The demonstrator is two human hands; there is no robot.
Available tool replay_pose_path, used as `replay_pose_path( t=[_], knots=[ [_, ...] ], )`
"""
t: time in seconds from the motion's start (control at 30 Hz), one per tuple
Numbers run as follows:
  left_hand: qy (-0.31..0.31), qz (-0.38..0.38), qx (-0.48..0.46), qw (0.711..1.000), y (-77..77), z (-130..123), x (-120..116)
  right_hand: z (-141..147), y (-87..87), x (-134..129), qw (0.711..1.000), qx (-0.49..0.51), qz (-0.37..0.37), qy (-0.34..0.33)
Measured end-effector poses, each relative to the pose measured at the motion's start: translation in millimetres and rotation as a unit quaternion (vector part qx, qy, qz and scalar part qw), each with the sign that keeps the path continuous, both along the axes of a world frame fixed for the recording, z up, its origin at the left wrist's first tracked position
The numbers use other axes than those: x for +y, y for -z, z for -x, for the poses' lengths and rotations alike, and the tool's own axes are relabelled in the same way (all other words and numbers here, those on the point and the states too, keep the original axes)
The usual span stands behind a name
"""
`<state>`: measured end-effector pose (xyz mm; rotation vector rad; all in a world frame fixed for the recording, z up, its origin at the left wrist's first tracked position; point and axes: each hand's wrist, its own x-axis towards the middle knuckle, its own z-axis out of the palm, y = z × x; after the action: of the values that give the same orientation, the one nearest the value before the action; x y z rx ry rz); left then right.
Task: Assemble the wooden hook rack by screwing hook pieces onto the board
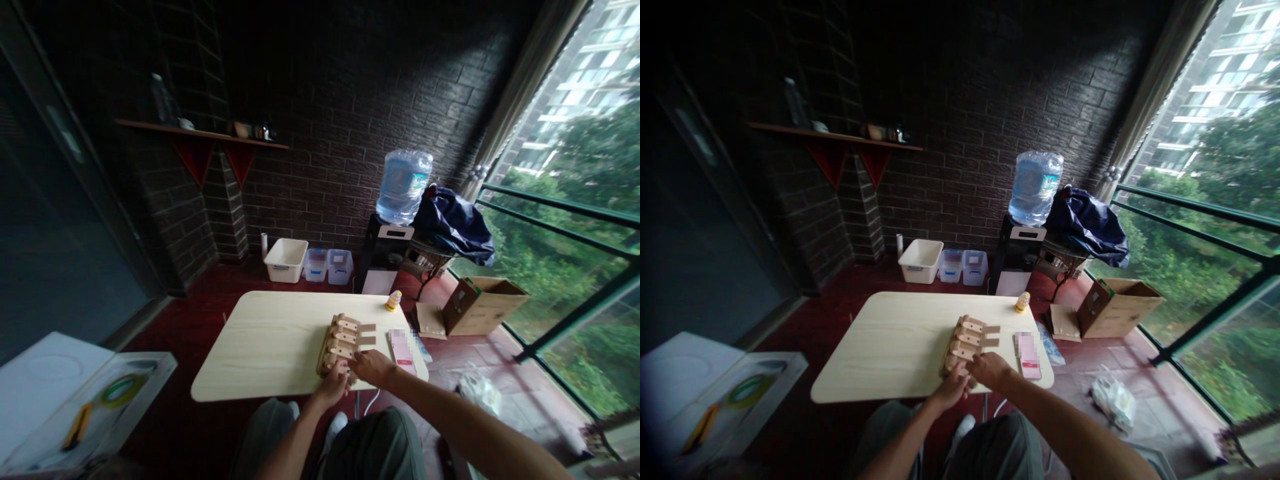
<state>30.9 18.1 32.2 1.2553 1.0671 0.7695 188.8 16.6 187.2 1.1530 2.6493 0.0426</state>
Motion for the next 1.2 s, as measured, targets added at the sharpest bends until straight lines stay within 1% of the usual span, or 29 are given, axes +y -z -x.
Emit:
replay_pose_path(
  t=[0.13,0.33,0.5,0.67,0.73,0.8,0.87,1.0,1.07,1.2],
  knots=[
    [-0.001,-0.01,-0.016,1.0,0.5,-1.2,2.0,8.8,3.0,0.6,1.0,-0.004,0.021,0.014],
    [-0.016,-0.001,-0.031,0.999,9.9,-4.7,5.7,17.0,10.5,4.4,0.995,0.004,0.043,0.088],
    [-0.025,-0.005,-0.024,0.999,18.4,-7.4,7.8,12.7,14.1,4.4,0.984,0.067,0.06,0.151],
    [-0.029,-0.022,-0.016,0.999,17.9,-6.5,5.7,14.5,19.9,3.4,0.967,0.097,0.062,0.226],
    [-0.03,-0.027,-0.018,0.999,15.2,-6.3,4.0,15.4,21.5,1.6,0.964,0.103,0.054,0.239],
    [-0.031,-0.029,-0.028,0.999,12.1,-7.0,2.2,14.2,20.4,-0.9,0.966,0.106,0.049,0.231],
    [-0.039,-0.025,-0.043,0.998,9.6,-8.5,1.0,11.3,16.0,-3.1,0.972,0.102,0.046,0.208],
    [-0.055,-0.017,-0.065,0.996,8.4,-11.4,0.5,6.3,1.9,-4.9,0.992,0.035,0.025,0.117],
    [-0.053,-0.018,-0.075,0.996,9.0,-11.4,0.4,6.3,-2.5,-5.1,0.997,0.006,0.013,0.075],
    [-0.037,-0.029,-0.084,0.995,10.3,-8.6,0.1,9.7,-1.9,-5.8,0.999,0.004,-0.013,0.036]
  ],
)
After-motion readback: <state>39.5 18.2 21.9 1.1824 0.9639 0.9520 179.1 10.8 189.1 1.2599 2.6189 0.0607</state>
